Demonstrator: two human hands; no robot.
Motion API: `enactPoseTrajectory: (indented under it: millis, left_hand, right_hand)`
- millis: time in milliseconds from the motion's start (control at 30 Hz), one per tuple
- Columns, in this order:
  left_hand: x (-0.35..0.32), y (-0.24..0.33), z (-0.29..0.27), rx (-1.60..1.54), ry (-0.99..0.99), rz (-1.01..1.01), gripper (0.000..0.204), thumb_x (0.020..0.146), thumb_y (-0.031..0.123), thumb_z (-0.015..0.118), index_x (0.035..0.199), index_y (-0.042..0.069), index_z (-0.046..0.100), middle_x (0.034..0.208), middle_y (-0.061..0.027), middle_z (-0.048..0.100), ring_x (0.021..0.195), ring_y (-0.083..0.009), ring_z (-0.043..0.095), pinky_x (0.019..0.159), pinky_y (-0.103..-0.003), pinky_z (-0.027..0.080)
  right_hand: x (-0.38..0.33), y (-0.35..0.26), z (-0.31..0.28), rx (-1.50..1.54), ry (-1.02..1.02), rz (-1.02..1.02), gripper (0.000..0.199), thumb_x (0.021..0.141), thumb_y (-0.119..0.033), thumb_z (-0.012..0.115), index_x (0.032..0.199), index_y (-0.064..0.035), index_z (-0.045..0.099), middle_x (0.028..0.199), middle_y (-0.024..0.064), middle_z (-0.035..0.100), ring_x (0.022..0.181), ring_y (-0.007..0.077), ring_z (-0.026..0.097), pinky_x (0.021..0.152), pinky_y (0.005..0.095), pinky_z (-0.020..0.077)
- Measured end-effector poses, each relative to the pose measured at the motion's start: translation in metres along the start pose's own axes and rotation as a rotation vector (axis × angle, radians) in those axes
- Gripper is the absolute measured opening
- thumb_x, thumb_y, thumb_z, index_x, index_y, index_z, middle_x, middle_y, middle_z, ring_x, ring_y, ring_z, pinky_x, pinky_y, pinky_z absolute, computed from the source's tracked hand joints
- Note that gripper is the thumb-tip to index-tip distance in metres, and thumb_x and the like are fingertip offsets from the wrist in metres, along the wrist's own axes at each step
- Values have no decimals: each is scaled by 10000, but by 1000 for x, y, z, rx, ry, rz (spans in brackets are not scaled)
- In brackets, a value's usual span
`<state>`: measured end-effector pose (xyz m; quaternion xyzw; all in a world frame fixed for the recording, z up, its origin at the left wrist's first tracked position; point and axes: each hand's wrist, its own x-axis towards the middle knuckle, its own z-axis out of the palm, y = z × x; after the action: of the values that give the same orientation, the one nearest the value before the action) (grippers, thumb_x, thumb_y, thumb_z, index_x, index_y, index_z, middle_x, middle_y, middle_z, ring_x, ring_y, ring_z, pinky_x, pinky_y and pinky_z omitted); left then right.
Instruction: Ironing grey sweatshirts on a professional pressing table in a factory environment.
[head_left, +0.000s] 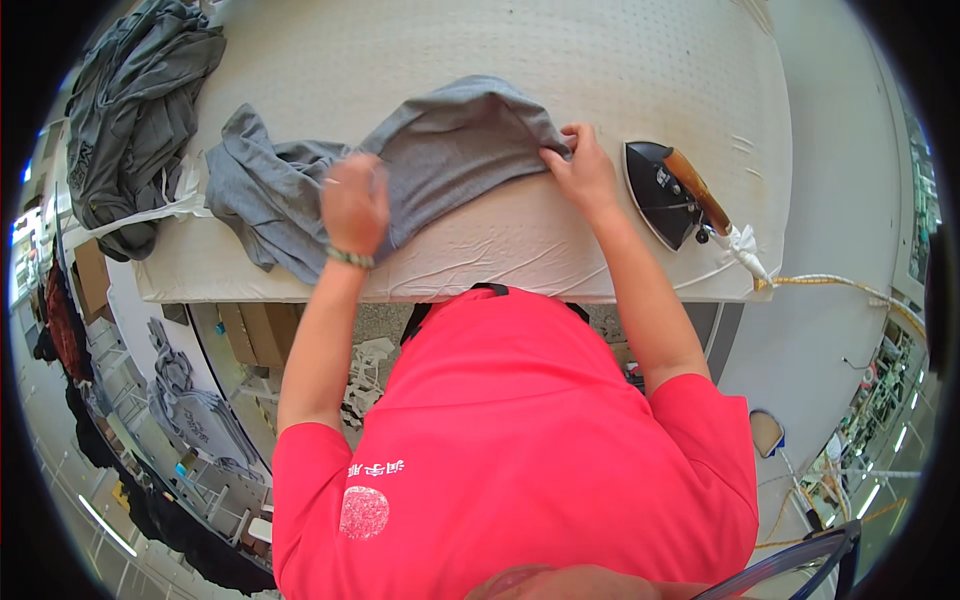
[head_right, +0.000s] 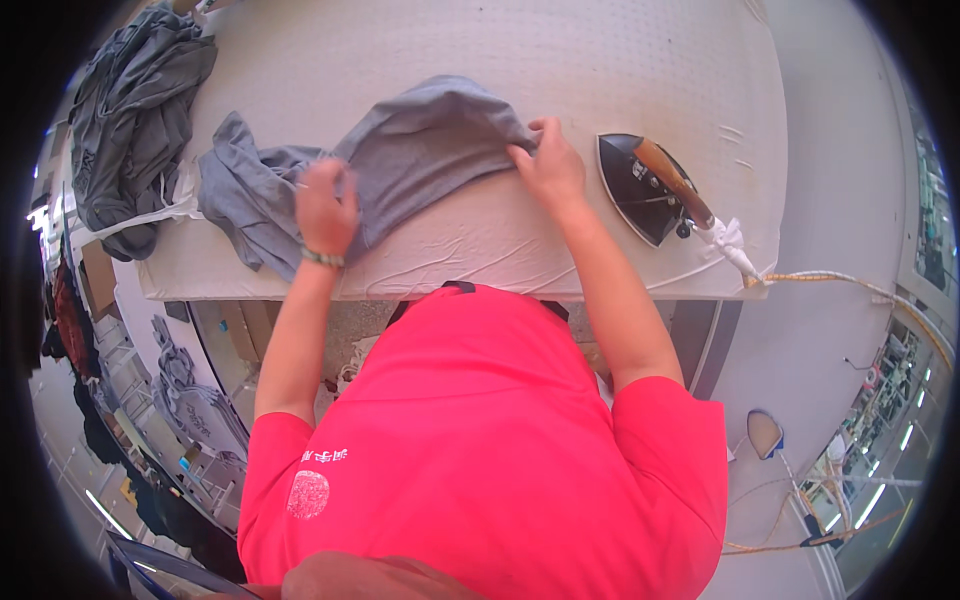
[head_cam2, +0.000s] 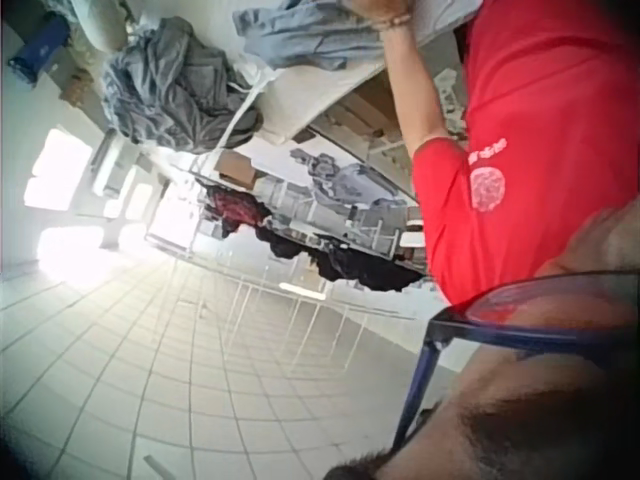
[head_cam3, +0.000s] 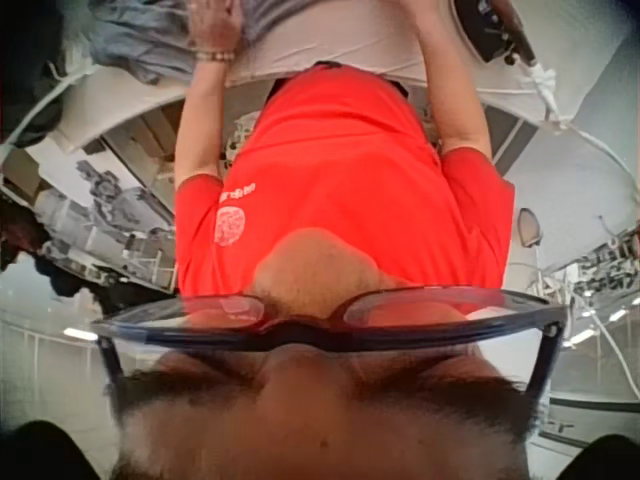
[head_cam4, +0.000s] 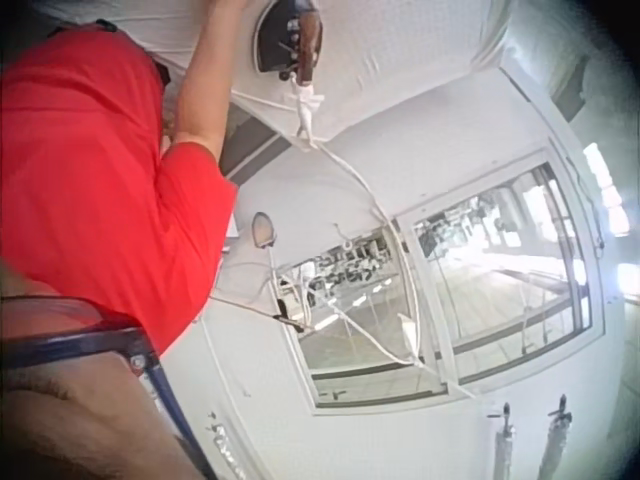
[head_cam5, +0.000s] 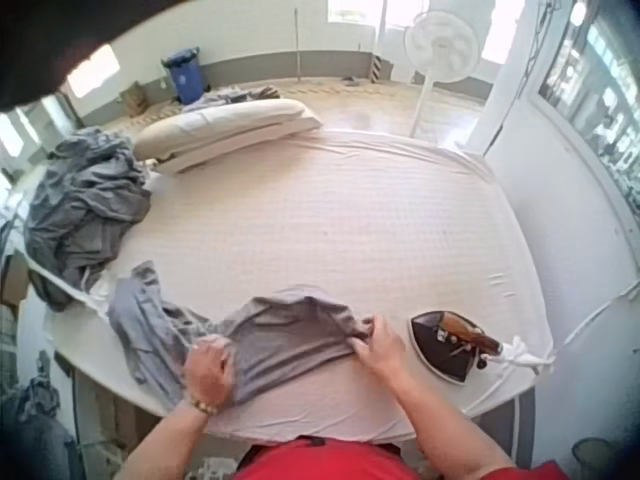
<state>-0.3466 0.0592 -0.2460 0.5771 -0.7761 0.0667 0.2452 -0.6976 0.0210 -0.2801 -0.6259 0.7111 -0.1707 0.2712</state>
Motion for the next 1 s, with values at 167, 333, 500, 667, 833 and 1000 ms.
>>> enactPoseTrajectory:
  millis: [167, 333, 500, 667, 833, 1000]
  left_hand:
    - [-64, 30, -23, -149, -313, 65, 266, 837, 86, 731, 1096, 62, 677, 1067, -97, 670, 992, -299, 655, 805, -416, 525]
    - [-71, 14, -44, -235, -298, -53, 303, 795, 72, 731, 1094, 60, 692, 1065, -77, 671, 970, -286, 656, 805, -406, 528]
    - [-90, 14, -47, -251, -531, -59, 291, 830, 79, 707, 1118, 43, 711, 1182, -99, 665, 1080, -296, 649, 910, -424, 529]
    - [-79, 59, -40, -308, -373, 134, 463, 882, 117, 692, 1327, -2, 638, 1386, -164, 617, 1299, -351, 572, 1097, -482, 450]
    - [-71, 87, 16, -347, -479, 196, 651, 963, 307, 646, 1517, 11, 476, 1584, -188, 463, 1514, -354, 380, 1244, -507, 291]
    - [-93, 81, -1, -175, -488, 27, 766, 969, 401, 630, 1584, 21, 378, 1674, -176, 329, 1569, -341, 273, 1273, -494, 215]
  right_hand:
    - [15, -10, -22, -32, -263, 61, 330, 910, -300, 784, 999, -6, 662, 957, 195, 748, 947, 377, 722, 808, 443, 561]
    - [31, -22, -56, 524, -441, 353, 308, 916, -257, 778, 964, 22, 655, 861, 171, 740, 912, 367, 727, 789, 440, 562]
    - [9, -2, -43, 158, -352, 158, 277, 921, -229, 782, 1001, 6, 659, 831, 116, 717, 828, 297, 718, 742, 425, 562]
    - [-42, -21, -13, -222, 251, -603, 418, 889, -202, 778, 1241, -25, 636, 1203, 152, 699, 1113, 330, 674, 963, 459, 537]
    - [-70, -13, 24, -104, -98, -844, 665, 896, -284, 749, 1471, -47, 513, 1508, 166, 538, 1404, 341, 504, 1195, 501, 352]
    - [-71, 3, 11, -299, -20, -696, 748, 919, -364, 722, 1538, -46, 446, 1621, 155, 427, 1512, 344, 388, 1265, 523, 238]
